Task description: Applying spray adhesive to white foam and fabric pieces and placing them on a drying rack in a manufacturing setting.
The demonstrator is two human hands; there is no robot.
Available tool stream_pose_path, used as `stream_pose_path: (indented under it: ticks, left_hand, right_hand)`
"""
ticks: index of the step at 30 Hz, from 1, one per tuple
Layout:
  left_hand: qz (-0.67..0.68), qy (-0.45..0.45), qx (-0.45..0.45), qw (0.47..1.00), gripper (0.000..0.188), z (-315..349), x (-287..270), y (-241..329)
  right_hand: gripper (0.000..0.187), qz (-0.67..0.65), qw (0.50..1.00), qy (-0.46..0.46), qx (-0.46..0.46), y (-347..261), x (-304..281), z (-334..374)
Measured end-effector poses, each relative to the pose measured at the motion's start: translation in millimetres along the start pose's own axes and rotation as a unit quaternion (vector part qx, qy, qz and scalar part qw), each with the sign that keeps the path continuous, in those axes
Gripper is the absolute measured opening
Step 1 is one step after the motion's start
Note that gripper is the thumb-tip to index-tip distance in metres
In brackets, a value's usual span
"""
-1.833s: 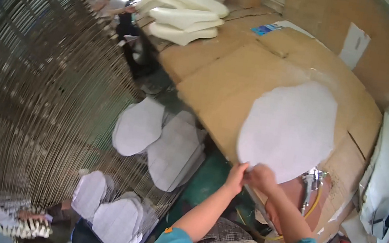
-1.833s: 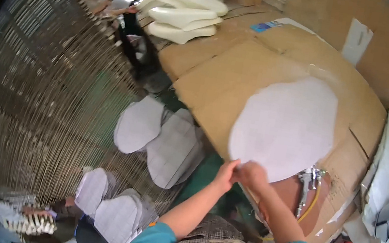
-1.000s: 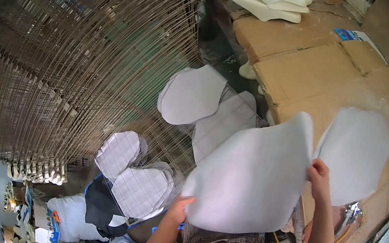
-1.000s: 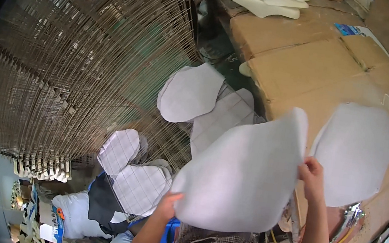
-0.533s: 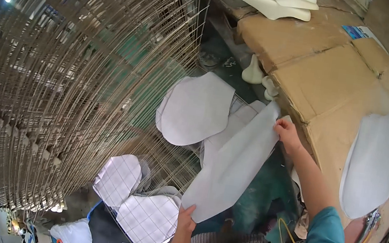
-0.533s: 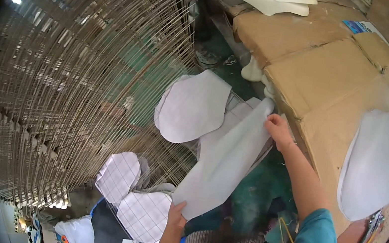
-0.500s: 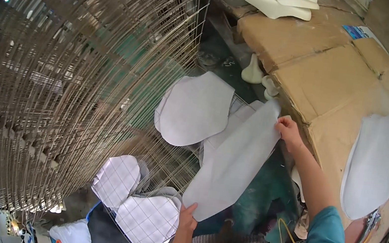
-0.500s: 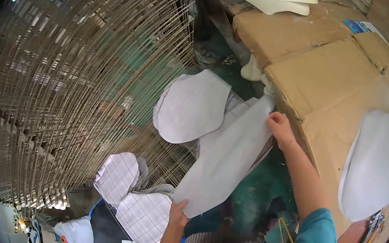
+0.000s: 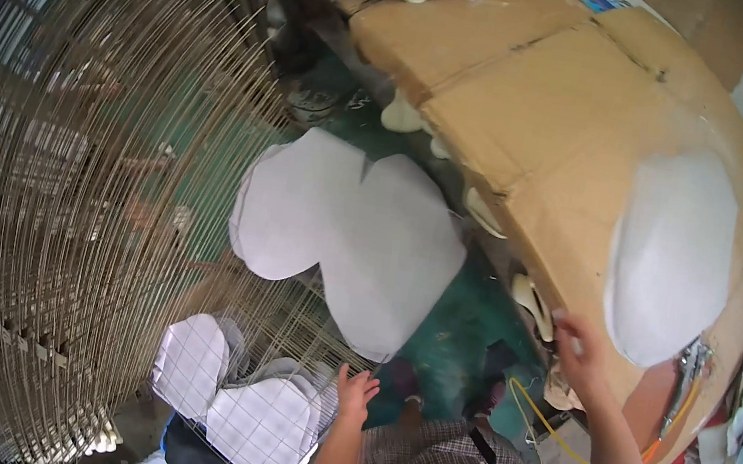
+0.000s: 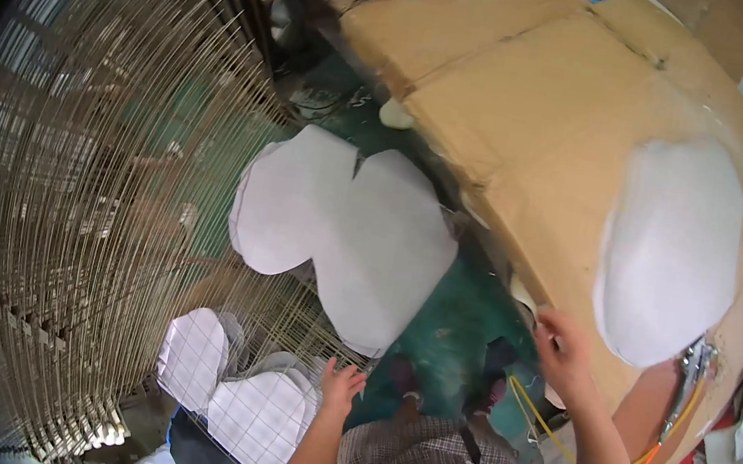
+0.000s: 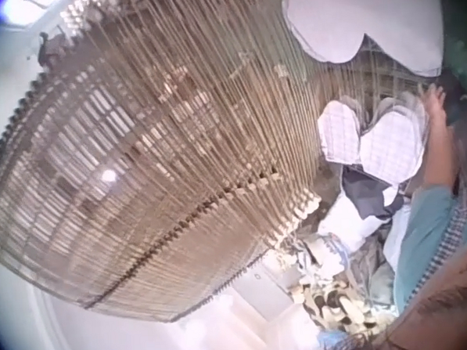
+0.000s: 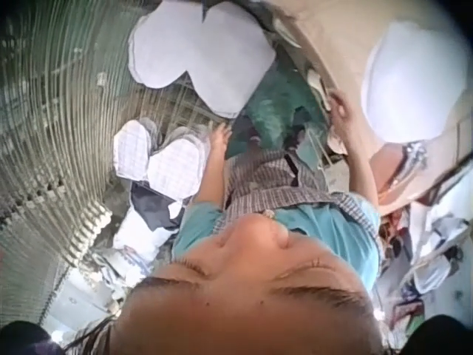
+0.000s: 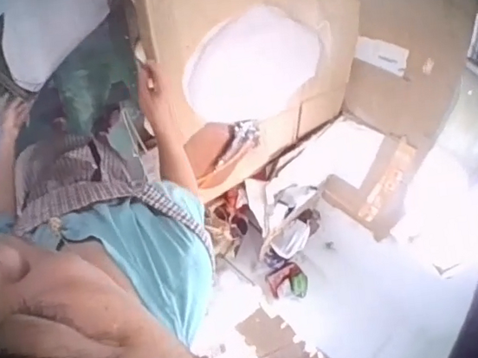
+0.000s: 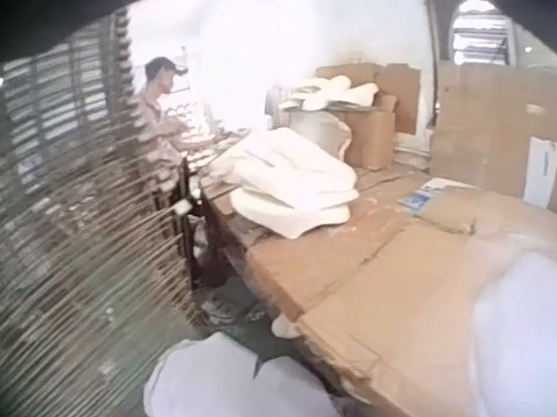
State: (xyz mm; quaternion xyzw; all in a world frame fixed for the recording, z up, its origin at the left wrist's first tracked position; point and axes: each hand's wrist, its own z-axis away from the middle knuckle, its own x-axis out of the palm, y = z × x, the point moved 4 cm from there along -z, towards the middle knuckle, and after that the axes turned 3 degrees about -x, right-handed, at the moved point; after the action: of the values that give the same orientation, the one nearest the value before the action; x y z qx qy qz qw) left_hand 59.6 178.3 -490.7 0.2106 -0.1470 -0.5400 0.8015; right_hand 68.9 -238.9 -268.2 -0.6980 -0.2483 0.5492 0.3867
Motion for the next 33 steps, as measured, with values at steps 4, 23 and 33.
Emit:
stream_pose_path:
  ticks: [4,23,33]
  left_hand:
    - [-0.083,-0.086,0.027,0.992,0.061,54.0,68.9,4.7]
    - [-0.632,-0.266,0.65,0.329,0.057,296.5,435.0,-124.1]
    - [-0.523,-0.206,0.597,0.572,0.03,192.1,288.0,-18.5]
  right_hand:
    - [0.043,0.358,0.906,0.227,0.017,52.3,-174.5,108.2]
    - [0.043,-0.264,0.891,0.186,0.319,56.9,-301.1,281.0]
    - [0.048,-0.28,0.878,0.343,0.185,-49.7,-285.5,318.0]
